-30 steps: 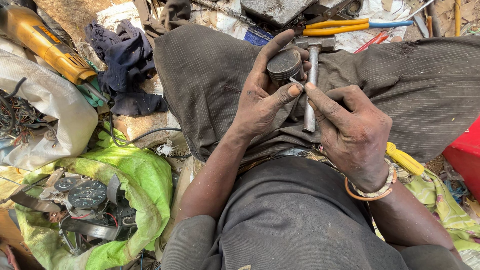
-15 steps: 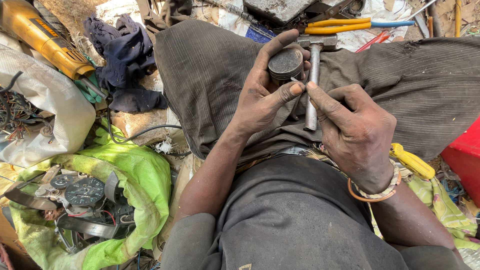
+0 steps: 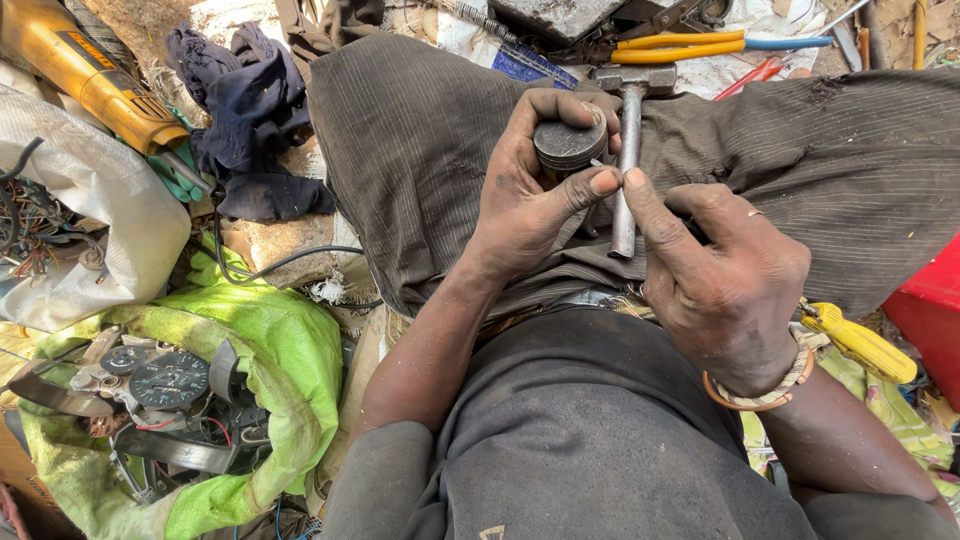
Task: The person sits on the ground and uses a hammer and metal rod to strike a circular metal component resting on a concrete block. They repeatedly reposition the part and strike it to separate or adjust internal pieces.
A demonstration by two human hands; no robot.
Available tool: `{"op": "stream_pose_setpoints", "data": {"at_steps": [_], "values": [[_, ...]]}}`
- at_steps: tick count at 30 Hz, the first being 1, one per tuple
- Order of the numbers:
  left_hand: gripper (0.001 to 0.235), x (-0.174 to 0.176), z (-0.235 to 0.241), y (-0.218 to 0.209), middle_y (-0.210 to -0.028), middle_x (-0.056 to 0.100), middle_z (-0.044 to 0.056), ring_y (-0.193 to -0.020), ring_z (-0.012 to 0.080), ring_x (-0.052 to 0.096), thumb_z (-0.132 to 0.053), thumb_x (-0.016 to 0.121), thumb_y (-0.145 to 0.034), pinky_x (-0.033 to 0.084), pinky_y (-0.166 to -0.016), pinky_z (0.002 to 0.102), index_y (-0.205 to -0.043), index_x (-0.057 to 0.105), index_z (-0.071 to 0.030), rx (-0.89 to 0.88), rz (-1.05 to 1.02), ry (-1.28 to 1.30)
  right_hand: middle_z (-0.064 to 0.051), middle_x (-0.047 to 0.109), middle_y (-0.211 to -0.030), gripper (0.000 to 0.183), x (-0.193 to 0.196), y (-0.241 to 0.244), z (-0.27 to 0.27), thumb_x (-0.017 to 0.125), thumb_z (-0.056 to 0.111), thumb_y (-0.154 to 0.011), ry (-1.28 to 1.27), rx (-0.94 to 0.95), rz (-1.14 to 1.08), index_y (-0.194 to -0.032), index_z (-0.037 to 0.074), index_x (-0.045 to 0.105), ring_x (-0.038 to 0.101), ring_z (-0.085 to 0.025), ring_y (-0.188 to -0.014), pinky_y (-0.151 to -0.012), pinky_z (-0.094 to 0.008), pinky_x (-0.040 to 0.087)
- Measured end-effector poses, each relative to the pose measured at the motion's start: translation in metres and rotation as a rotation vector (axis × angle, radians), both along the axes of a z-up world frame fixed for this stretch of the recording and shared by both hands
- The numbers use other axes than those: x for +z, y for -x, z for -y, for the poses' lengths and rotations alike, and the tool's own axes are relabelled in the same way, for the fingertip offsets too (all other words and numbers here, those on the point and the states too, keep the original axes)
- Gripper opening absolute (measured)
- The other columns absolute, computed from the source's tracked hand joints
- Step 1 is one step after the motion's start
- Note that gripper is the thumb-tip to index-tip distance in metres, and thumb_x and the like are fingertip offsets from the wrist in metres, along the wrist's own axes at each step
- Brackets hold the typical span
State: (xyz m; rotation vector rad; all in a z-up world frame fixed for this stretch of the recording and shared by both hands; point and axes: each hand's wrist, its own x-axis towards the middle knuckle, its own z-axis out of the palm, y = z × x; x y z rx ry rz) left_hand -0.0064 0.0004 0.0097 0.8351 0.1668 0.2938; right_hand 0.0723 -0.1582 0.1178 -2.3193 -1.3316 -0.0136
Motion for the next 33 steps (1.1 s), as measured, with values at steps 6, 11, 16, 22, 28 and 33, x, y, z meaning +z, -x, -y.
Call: {"op": "stream_pose_setpoints", "data": {"at_steps": [6, 11, 16, 22, 28, 33], "values": [[0.033, 0.0, 0.003, -0.002, -0.113, 0.061, 0.007, -0.11, 0.0123, 0.064, -0.003, 0.078, -0.1, 0.059, -0.1, 0.028, -0.118, 0.051, -0.009, 0.063, -0.056, 0.041, -0.006, 0.064, -0.101, 0.063, -0.018, 0.0, 0.006, 0.078, -0.003, -0.082, 0.031, -0.022, -0.04, -0.142, 0.013, 0.073, 0.064, -0.019, -0.08, -0.064, -0.032, 0.052], [0.035, -0.001, 0.011, -0.002, -0.11, 0.062, 0.008, -0.105, 0.0117, 0.065, -0.002, 0.078, -0.098, 0.06, -0.095, 0.028, -0.119, 0.051, -0.01, 0.143, -0.056, 0.013, -0.004, 0.064, -0.096, 0.056, -0.026, 0.006, 0.009, 0.078, -0.004, -0.088, -0.019, -0.065, -0.098, -0.141, 0.013, 0.074, 0.064, -0.016, -0.077, -0.064, -0.031, 0.052], [0.034, -0.001, 0.011, -0.001, -0.109, 0.062, 0.009, -0.106, 0.0118, 0.065, 0.003, 0.078, -0.097, 0.06, -0.096, 0.029, -0.112, 0.051, -0.011, 0.137, -0.021, 0.095, -0.005, 0.065, -0.098, 0.051, -0.023, 0.008, 0.007, 0.077, -0.007, -0.089, -0.057, -0.084, -0.155, -0.136, 0.012, 0.075, 0.065, -0.016, -0.073, -0.062, -0.031, 0.052], [0.036, 0.001, 0.005, 0.001, -0.11, 0.062, 0.009, -0.105, 0.0112, 0.064, 0.006, 0.079, -0.095, 0.058, -0.095, 0.028, -0.11, 0.051, -0.011, 0.086, 0.067, 0.204, -0.006, 0.065, -0.095, 0.046, -0.019, 0.009, 0.004, 0.078, -0.007, -0.093, -0.128, -0.08, -0.224, -0.136, 0.011, 0.074, 0.065, -0.017, -0.075, -0.063, -0.031, 0.051], [0.036, 0.002, 0.0, 0.001, -0.112, 0.064, 0.01, -0.109, 0.0119, 0.065, 0.006, 0.079, -0.095, 0.058, -0.1, 0.029, -0.109, 0.051, -0.012, 0.06, 0.104, 0.167, -0.007, 0.066, -0.095, 0.047, -0.023, 0.005, 0.0, 0.077, -0.008, -0.093, -0.141, -0.081, -0.234, -0.136, 0.011, 0.074, 0.066, -0.018, -0.076, -0.065, -0.031, 0.053], [0.036, -0.002, -0.002, 0.004, -0.115, 0.065, 0.01, -0.113, 0.0128, 0.065, 0.005, 0.08, -0.095, 0.057, -0.105, 0.03, -0.11, 0.052, -0.011, 0.006, 0.096, 0.134, -0.008, 0.067, -0.098, 0.037, -0.026, 0.002, -0.002, 0.078, -0.006, -0.098, -0.153, -0.106, -0.292, -0.132, 0.009, 0.074, 0.067, -0.017, -0.074, -0.063, -0.031, 0.052]]}}
